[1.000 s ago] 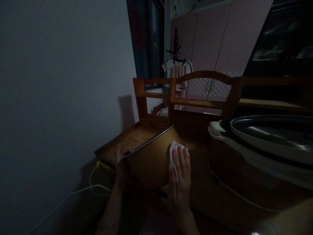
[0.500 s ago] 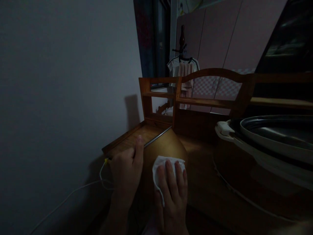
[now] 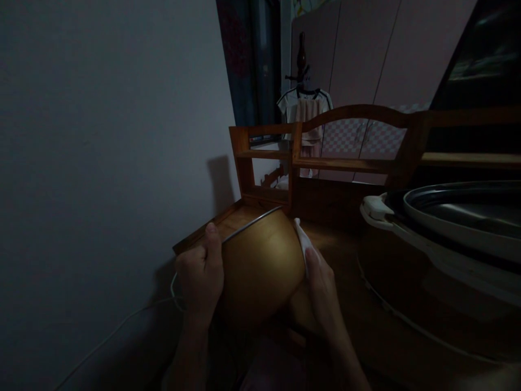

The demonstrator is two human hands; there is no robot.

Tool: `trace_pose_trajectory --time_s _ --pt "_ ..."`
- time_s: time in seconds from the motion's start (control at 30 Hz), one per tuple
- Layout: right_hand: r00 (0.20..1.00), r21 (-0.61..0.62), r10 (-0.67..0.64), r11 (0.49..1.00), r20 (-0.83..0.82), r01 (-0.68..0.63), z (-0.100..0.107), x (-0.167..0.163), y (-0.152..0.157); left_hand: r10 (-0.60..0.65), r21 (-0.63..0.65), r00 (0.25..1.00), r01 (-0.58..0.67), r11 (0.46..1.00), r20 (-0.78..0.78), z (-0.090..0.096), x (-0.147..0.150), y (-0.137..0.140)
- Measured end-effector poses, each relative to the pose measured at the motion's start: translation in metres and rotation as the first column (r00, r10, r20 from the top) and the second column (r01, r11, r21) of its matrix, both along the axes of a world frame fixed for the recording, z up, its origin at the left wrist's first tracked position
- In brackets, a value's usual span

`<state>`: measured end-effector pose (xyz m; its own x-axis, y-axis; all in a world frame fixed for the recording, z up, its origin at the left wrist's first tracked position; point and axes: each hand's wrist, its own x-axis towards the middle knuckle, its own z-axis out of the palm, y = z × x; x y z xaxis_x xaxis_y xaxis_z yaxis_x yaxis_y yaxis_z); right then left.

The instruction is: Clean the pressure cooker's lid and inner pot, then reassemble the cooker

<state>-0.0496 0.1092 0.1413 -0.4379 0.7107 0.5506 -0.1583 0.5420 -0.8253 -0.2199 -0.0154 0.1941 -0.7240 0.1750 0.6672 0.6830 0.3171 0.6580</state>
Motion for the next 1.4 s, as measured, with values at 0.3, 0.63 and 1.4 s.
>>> trace_pose_trajectory --time_s 0.3,0.63,1.4 --pt "0.998 0.192 -0.055 0.980 0.013 0.052 0.019 -0.023 0.017 -0.096 0.037 0.995 0.097 0.995 -0.030 -0.007 -0.018 0.032" --pt "0.891 0.678 -0.376 0.726 0.254 0.114 -0.008 -0.021 -0.017 -0.103 0.009 0.977 0.107 0.994 -0.186 -0.029 -0.015 0.066" --pt "0.978 0.284 -0.201 0.942 0.062 0.176 0.004 -0.032 0.009 -0.135 0.229 0.959 0.077 0.970 0.249 -0.050 -0.025 0.015"
